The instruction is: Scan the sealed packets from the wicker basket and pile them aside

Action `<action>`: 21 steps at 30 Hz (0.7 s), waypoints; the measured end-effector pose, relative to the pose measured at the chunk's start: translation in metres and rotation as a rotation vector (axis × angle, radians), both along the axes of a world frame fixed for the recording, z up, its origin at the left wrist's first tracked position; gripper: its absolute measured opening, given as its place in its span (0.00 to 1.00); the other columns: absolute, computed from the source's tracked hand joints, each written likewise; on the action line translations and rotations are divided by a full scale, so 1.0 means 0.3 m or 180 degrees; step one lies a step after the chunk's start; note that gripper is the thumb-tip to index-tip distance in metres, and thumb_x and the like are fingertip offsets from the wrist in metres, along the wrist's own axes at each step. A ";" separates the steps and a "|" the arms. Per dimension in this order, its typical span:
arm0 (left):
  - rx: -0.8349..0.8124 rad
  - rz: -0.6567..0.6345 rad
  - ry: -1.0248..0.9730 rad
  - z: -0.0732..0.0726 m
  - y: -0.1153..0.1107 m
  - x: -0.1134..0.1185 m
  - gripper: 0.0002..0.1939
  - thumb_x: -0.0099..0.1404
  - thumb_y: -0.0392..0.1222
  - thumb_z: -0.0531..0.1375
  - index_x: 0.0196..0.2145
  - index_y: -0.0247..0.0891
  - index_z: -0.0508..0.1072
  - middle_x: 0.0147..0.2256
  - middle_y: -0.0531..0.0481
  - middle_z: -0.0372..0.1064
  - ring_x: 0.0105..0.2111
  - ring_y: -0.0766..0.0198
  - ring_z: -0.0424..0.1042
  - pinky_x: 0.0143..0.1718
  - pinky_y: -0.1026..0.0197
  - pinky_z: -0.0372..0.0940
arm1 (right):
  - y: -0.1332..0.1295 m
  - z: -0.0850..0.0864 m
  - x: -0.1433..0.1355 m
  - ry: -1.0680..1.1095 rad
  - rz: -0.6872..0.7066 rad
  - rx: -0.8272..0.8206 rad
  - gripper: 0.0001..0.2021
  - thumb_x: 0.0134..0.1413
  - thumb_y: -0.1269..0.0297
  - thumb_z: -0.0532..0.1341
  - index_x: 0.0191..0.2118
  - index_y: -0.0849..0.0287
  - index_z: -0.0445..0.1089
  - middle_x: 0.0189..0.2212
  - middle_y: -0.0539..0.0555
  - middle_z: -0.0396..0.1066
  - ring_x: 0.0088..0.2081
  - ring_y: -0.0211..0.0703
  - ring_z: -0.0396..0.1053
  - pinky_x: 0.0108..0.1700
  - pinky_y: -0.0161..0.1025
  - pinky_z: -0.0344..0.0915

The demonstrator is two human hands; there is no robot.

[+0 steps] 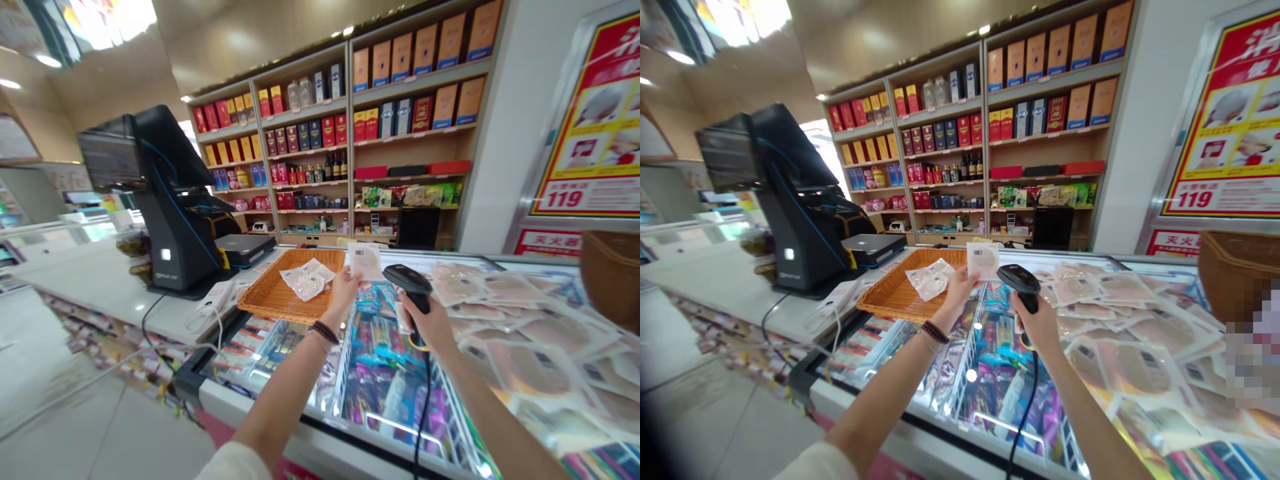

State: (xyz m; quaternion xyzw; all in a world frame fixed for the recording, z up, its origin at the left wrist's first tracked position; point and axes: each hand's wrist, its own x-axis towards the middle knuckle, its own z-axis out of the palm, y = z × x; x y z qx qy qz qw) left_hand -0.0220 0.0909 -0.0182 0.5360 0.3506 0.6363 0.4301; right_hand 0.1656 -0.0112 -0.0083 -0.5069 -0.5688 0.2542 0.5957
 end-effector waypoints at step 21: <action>-0.0295 -0.0003 -0.0515 -0.244 -0.055 0.069 0.21 0.59 0.47 0.70 0.48 0.36 0.74 0.50 0.36 0.78 0.46 0.54 0.81 0.52 0.50 0.76 | -0.034 -0.083 0.079 -0.0799 0.0117 -0.0383 0.24 0.55 0.35 0.60 0.24 0.52 0.65 0.11 0.50 0.66 0.16 0.46 0.67 0.23 0.40 0.61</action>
